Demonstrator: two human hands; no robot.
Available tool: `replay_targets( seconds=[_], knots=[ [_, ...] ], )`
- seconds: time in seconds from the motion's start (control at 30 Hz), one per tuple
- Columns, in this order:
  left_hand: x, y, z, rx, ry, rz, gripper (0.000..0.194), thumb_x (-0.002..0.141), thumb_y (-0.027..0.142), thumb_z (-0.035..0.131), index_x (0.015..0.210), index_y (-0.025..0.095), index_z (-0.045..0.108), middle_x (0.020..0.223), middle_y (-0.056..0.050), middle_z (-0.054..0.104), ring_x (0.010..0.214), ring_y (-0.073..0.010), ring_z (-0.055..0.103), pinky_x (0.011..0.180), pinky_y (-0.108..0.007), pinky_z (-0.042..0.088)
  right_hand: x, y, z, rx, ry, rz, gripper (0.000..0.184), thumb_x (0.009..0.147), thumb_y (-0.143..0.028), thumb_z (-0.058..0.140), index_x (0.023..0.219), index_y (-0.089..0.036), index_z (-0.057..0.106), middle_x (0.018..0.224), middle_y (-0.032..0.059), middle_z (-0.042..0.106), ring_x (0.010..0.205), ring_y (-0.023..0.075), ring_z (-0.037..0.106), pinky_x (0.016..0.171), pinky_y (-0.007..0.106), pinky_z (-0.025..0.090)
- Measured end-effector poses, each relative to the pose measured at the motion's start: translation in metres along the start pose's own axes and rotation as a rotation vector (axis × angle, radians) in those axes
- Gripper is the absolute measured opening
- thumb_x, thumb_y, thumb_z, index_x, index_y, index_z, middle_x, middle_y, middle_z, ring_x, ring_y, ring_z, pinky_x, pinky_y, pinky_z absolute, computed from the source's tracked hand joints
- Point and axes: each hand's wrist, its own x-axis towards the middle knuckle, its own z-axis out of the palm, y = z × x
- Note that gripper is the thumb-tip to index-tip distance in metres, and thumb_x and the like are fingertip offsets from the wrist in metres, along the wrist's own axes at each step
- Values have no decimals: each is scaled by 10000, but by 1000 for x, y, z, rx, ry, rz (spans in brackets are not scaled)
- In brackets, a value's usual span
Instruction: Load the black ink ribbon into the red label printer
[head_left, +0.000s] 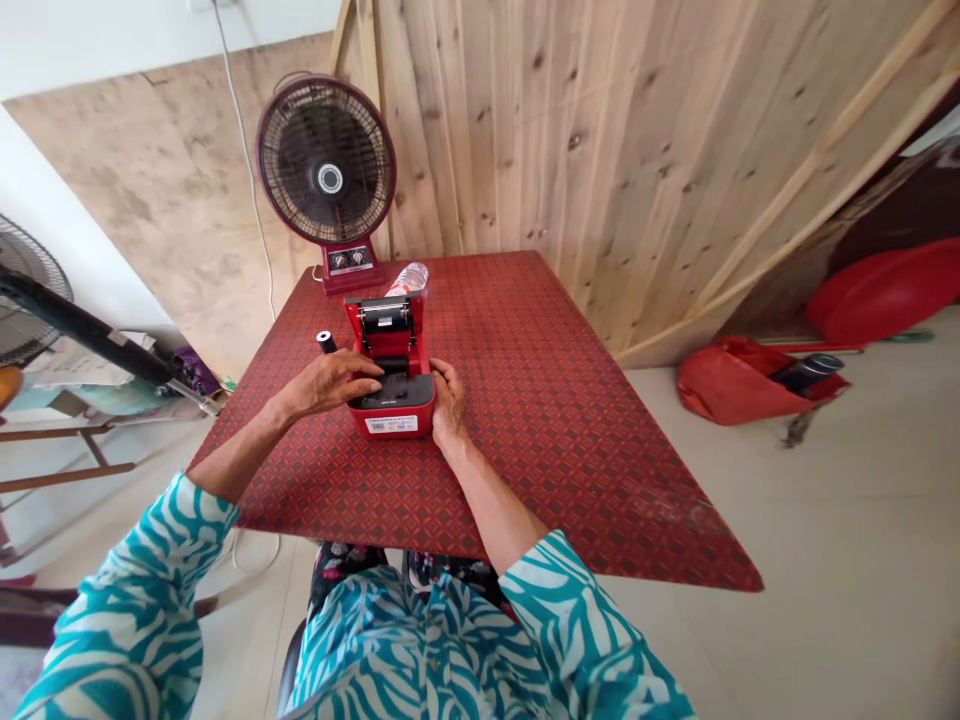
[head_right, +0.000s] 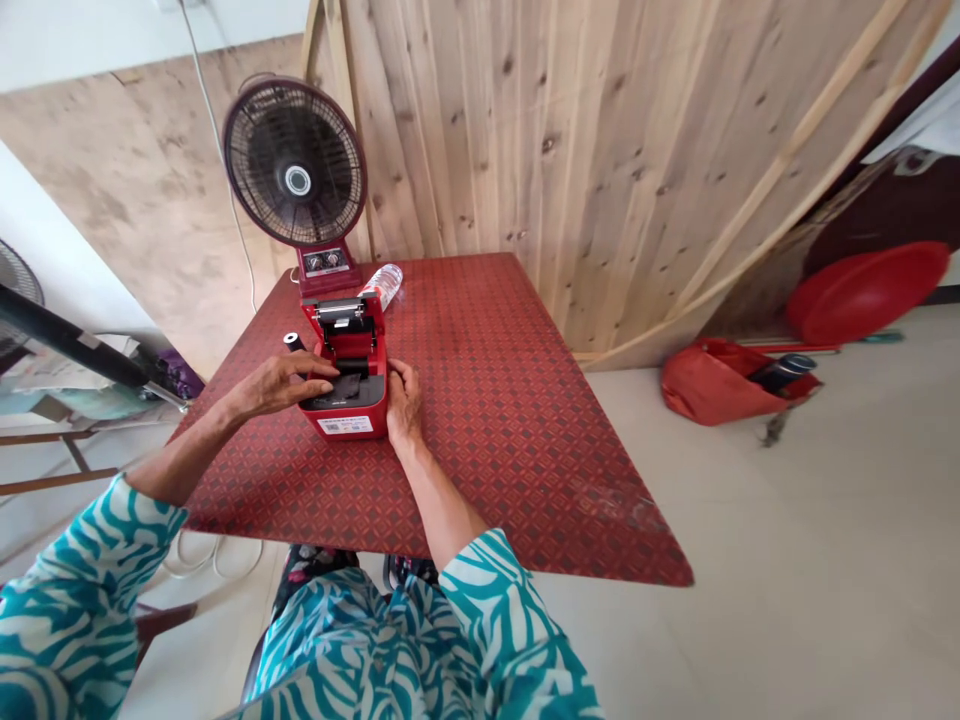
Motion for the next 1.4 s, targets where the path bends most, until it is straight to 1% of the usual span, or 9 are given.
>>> replay_targets(
  seconds=[0.27,0.47,0.6,0.73,0.93,1.03,1.13,1.27,1.4],
  knots=[
    [-13,6,7,-47,53,-18,414,843,522,663,1092,211,777,1104,-75,786,982,-235,712,943,-344,537,-1,0,-1,1,-8,-1,325,815,-441,585,1031,-237,715,1019,27,756,979,205,655,874,369,535],
    [-13,5,15,-119,218,-215,394,856,531,605,950,192,782,692,-10,711,621,-162,616,616,-266,475,0,-8,0,-8,20,5,397,827,-524,581,1070,-226,683,1039,47,752,974,214,675,897,410,549],
    [-11,9,17,-134,335,-181,381,841,531,640,909,182,779,727,-33,712,601,-156,589,593,-277,445,-8,-41,0,-164,-85,-304,397,910,-539,537,1159,-254,657,1177,77,725,1103,225,669,1016,450,516],
    [-11,17,18,-126,351,-14,280,876,454,650,899,205,775,915,-67,767,779,-188,684,739,-307,518,-21,-68,3,-421,-234,-680,349,921,-444,589,1222,-274,631,1188,82,720,1102,239,671,1009,459,512],
    [-19,21,22,-122,340,128,235,911,426,664,902,219,775,982,-79,786,918,-206,727,902,-346,549,-29,-69,6,-710,-277,-855,146,970,-261,545,1013,-266,685,931,16,773,902,195,700,913,400,451],
    [-29,15,22,-182,469,32,341,916,526,637,937,212,768,1097,-110,775,1051,-243,713,976,-387,535,-31,-71,3,-739,-298,-932,119,971,-243,566,937,-250,680,901,3,768,883,177,697,905,376,420],
    [-37,3,25,-293,616,-192,487,877,642,621,1020,195,752,1168,-125,757,1095,-274,698,1004,-418,524,-36,-77,-1,-778,-323,-1001,93,957,-226,590,923,-248,673,903,0,758,879,172,686,907,371,401],
    [-38,-9,35,-486,585,-417,671,765,710,686,1156,165,717,1202,-141,746,1092,-310,694,985,-443,528,-45,-81,-8,-826,-344,-1066,111,935,-180,588,910,-251,669,898,-6,744,893,176,663,939,386,381],
    [-32,-11,47,-677,514,-447,714,721,678,738,1204,154,699,1226,-150,739,1168,-334,663,1023,-459,504,-51,-79,-12,-868,-352,-1149,126,916,-153,583,915,-252,661,893,-5,731,932,186,651,963,399,362]
  ],
)
